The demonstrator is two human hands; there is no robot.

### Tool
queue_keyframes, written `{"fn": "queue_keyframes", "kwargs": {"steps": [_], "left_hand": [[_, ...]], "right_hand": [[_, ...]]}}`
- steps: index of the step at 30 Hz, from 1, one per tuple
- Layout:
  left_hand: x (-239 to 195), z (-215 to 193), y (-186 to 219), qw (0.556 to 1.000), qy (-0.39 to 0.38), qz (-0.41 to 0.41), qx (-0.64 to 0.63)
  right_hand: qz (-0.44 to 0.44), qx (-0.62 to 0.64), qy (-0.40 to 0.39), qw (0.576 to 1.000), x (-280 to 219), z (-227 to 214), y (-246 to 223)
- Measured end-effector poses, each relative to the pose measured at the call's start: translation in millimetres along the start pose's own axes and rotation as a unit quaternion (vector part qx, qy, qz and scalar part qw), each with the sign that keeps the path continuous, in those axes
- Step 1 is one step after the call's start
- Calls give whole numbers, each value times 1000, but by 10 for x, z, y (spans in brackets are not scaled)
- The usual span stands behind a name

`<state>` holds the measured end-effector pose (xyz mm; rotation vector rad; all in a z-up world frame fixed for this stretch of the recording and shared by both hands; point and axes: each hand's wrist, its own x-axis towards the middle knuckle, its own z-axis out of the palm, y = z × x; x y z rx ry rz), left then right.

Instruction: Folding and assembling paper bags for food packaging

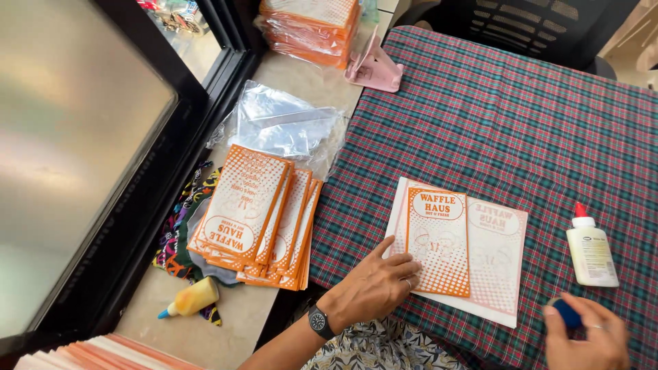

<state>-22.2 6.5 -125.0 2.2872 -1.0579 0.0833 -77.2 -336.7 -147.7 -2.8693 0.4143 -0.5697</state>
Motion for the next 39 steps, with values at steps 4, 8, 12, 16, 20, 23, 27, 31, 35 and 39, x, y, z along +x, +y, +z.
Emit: {"fn": "queue_keyframes", "kwargs": {"steps": [4,8,12,16,20,23,27,31,35,39], "left_hand": [[-119,20,161,999,-14,16,42],[-307,95,450,997,28,34,63],[-385,233,569,986,148,62,37],[-340,-121,635,979,188,68,-35],[-969,108,-191,915,301,-225,148],[-929,-1059,-470,812,345,-372,288],[-1168,-1805,-1308,819,350,-367,269],[-1285,-1471,-1871,770,214,-515,311],[-808,-1313,-1364,781,333,-383,363],[-165,-446,-793,891,345,-269,123]], "right_hand": [[-21,2,42,999,-23,223,305],[-17,39,60,997,-71,296,300],[-12,55,70,996,-87,299,291],[-30,76,83,993,-66,293,333],[-105,110,149,977,-15,165,185],[-156,128,140,969,3,-36,-109],[-173,147,20,974,-42,-83,-381],[-103,120,-62,985,-32,19,-328],[2,111,-122,986,39,1,-467],[81,92,-151,981,185,-20,-699]]}}
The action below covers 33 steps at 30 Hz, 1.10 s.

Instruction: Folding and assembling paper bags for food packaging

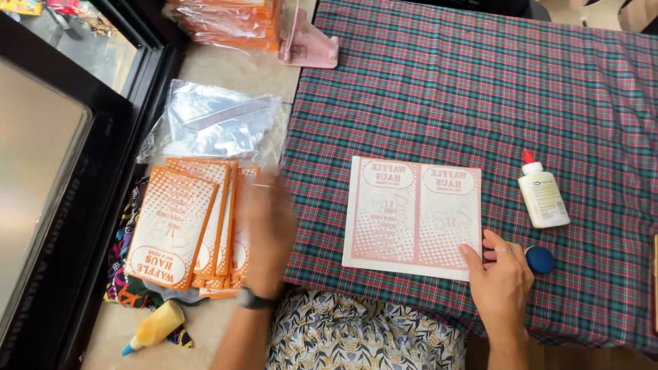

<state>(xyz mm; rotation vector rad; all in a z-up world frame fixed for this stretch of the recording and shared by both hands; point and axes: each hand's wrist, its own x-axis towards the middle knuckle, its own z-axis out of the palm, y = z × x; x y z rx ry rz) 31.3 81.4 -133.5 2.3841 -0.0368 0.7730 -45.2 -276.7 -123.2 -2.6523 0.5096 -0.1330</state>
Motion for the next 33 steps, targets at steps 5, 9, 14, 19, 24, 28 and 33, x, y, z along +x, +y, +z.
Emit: {"fn": "queue_keyframes", "kwargs": {"steps": [5,9,14,19,24,28,33], "left_hand": [[-269,402,863,943,-260,-164,-130],[-349,720,742,938,-263,-205,-99],[-249,563,931,950,-224,-140,-168],[-17,156,1169,939,-102,-1,-329],[-105,111,1134,878,-80,8,-471],[-227,213,1084,881,-123,-93,-448],[-174,200,1099,914,-107,-18,-392]], "right_hand": [[81,21,-23,996,134,24,-135],[93,79,-22,992,174,104,-52],[48,244,23,968,72,150,-66],[-23,447,160,880,-31,62,-186],[-18,533,143,834,-86,194,-310],[-91,484,82,866,-55,259,-224],[-59,467,123,874,-61,317,-215]]}}
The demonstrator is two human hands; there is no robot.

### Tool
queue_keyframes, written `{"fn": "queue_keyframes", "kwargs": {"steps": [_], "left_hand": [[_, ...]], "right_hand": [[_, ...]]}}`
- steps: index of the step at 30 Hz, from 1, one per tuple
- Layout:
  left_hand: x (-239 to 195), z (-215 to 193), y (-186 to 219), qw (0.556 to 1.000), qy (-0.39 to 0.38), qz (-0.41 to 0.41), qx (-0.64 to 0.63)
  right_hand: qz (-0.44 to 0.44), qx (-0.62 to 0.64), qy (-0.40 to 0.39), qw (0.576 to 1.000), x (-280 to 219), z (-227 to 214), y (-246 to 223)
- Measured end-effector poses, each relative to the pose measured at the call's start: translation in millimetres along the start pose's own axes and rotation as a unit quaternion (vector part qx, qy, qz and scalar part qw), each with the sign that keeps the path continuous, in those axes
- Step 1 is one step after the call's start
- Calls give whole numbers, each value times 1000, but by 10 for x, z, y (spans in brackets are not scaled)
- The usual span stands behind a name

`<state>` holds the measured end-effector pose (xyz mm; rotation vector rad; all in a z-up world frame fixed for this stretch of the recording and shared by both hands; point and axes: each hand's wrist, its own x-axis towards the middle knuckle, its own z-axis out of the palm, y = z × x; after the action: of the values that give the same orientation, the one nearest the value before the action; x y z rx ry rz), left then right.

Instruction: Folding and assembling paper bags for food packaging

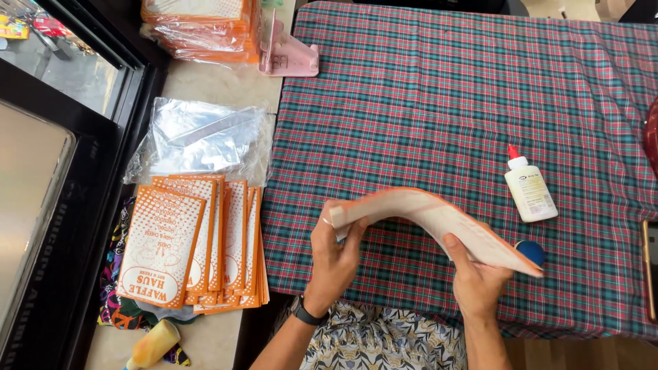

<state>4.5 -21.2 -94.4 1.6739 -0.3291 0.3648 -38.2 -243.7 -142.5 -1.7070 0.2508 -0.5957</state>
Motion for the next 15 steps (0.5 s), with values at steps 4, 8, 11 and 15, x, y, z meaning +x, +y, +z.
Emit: {"fn": "queue_keyframes", "kwargs": {"steps": [4,8,11,15], "left_hand": [[-73,25,18,1000,14,2,-26],[-133,63,-150,998,9,-52,-34],[-195,102,-266,999,7,-43,-23],[-212,114,-345,1000,10,-20,1]], "right_hand": [[-1,49,33,998,-5,-25,39],[36,28,10,999,-5,14,79],[45,14,4,999,-41,-5,144],[41,-59,-28,997,-105,-85,184]]}}
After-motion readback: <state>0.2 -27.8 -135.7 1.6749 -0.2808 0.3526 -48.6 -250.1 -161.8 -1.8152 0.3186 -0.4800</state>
